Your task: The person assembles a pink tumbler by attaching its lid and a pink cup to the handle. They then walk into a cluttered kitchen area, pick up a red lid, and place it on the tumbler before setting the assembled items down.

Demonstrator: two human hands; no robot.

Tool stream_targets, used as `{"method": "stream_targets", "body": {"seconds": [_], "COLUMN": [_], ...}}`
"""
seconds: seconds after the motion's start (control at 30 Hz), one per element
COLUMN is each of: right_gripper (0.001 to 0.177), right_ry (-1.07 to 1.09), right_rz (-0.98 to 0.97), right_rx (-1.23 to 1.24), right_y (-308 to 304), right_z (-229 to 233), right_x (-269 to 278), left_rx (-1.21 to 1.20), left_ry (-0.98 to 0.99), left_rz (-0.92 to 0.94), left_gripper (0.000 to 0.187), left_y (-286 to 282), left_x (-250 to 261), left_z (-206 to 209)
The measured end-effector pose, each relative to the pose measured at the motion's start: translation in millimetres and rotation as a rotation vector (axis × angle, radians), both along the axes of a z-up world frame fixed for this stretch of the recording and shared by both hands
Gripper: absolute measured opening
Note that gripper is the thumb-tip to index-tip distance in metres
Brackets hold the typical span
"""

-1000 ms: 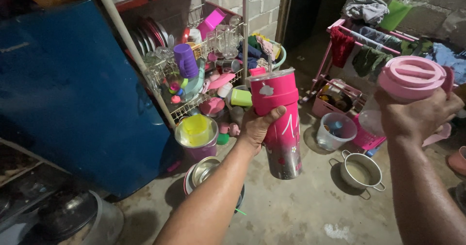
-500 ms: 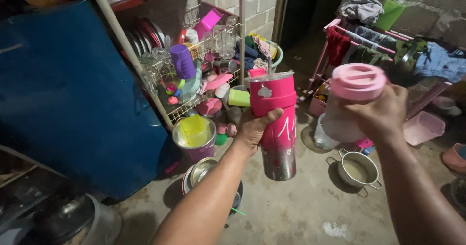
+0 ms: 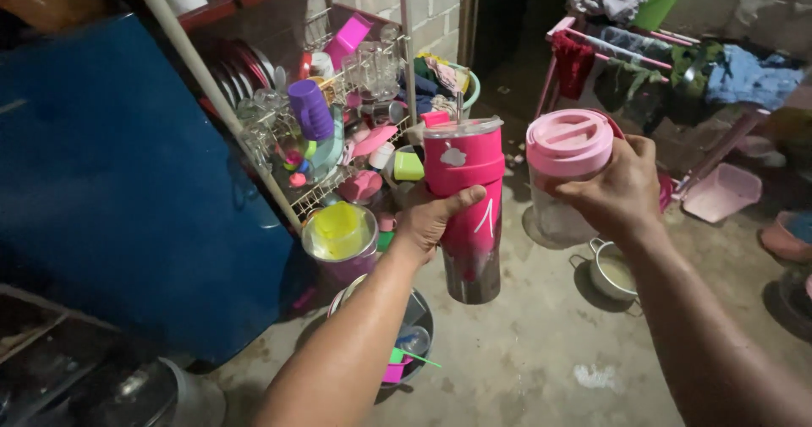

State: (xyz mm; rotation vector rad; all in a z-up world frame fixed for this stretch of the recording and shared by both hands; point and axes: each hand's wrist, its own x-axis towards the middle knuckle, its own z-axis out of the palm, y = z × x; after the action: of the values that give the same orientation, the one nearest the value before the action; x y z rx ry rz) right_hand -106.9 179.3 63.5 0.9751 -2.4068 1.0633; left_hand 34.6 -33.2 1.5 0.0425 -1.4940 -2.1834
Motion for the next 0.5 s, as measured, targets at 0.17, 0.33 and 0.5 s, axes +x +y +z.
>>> {"method": "stream_targets", "body": {"seconds": [0.17, 0.33, 0.5], "right_gripper": [0.068, 0.071, 0.069], "right_ry": [0.028, -0.005, -0.004], "right_rz": [-0.042, -0.057, -0.033], "right_rx": [-0.005, 0.003, -0.010], "right_y": [-4.6, -10.8, -17.0], "right_z": [2.1, 3.3, 2.4], "right_x": [27.2, 50.3, 60.9], "left_rx": [-0.058, -0.046, -0.049], "left_ry": [-0.012, -0.050, -0.041], "left_rz": [0.030, -0.011, -0.010], "left_gripper": [0.067, 0.067, 0.067], "left_y": [-4.6, -6.5, -7.5], "left_x": [6.4, 21.9, 33.6], "left_z": [-3.8, 0.5, 5.4]}}
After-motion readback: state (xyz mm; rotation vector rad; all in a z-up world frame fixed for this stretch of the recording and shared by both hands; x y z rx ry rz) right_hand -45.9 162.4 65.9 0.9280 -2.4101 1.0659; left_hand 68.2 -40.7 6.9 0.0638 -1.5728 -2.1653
